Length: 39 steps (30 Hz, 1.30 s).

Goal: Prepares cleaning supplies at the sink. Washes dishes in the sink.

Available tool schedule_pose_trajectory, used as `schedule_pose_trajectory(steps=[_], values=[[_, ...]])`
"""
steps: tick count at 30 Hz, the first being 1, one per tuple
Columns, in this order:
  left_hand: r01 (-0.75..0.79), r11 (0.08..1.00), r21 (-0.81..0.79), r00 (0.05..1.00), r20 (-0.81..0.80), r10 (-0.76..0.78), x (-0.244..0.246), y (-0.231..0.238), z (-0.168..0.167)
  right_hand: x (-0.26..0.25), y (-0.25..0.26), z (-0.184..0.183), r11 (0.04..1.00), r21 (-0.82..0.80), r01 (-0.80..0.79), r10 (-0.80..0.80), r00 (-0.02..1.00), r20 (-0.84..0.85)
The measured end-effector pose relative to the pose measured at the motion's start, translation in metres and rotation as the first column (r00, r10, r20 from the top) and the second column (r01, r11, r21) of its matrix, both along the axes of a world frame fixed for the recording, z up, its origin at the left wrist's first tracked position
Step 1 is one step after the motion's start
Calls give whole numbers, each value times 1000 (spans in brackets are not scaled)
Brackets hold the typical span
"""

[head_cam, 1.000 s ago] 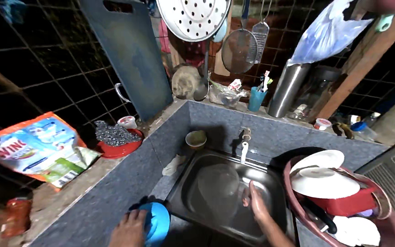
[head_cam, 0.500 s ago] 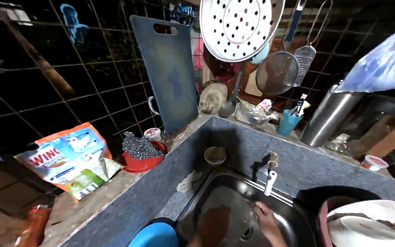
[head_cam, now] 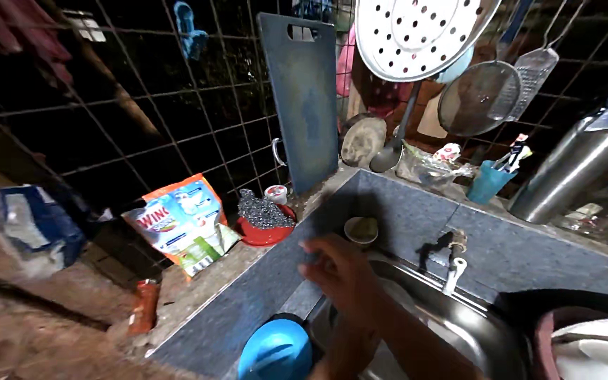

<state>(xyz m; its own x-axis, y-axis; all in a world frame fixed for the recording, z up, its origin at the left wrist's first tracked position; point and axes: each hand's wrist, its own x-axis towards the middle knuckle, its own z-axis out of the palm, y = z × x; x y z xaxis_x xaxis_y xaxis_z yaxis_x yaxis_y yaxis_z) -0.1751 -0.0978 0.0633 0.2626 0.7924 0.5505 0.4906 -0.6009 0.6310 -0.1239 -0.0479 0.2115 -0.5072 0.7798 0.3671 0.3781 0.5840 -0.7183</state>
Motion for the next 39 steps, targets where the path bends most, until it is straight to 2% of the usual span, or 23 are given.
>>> schedule_pose_trajectory(steps=[2, 5, 6, 8, 10, 13, 15, 16, 20, 23, 25, 28, 31, 35, 39], values=[[1, 997, -71, 999, 49, 2, -13, -16, 10, -58, 21, 27, 991, -121, -56, 66, 994, 86], [-15, 961, -277, 998, 55, 32, -35, -50, 41, -129, 58, 45, 968, -249, 17, 37, 977, 212], [-18, 943, -333, 997, 69, 43, -44, -60, 51, -143, 69, 46, 956, -292, 18, 43, 978, 203], [-34, 972, -231, 985, 154, 71, -61, -62, 29, -162, 82, 42, 945, -326, -12, 55, 991, 122], [-26, 968, -250, 968, 235, 86, -83, -65, 15, -165, 86, 39, 949, -304, -85, 102, 994, 42], [-66, 967, -245, 907, 388, 160, -109, -70, 5, -146, 73, 39, 934, -225, -276, 263, 961, -87], [-99, 973, -209, 858, 478, 190, -120, -69, 14, -122, 59, 39, 936, -55, -347, 335, 928, -164], [-104, 976, -189, 837, 514, 189, -124, -66, 21, -107, 51, 41, 946, 24, -322, 321, 929, -183], [-21, 978, -207, 753, 640, 152, -116, -40, 49, -32, 26, 57, 985, -28, -169, 155, 951, -267], [112, 933, -341, 744, 652, 149, -96, -11, 69, 34, 10, 56, 998, -59, 13, -31, 949, -313], [226, 855, -468, 719, 672, 178, -80, 16, 88, 74, 16, 48, 991, -116, 60, -97, 932, -350], [420, 802, -425, 701, 713, 11, -54, 78, 84, 119, 31, 27, 947, -241, 211, -289, 887, -360], [555, 724, -409, 646, 760, -67, -14, 127, 81, 139, 51, 0, 892, -334, 306, -425, 818, -388], [601, 729, -328, 518, 854, -42, 26, 167, 70, 148, 78, -35, 804, -382, 455, -591, 680, -434], [566, 738, -368, 577, 816, -36, 36, 191, 50, 146, 98, -68, 750, -408, 522, -662, 583, -471]])
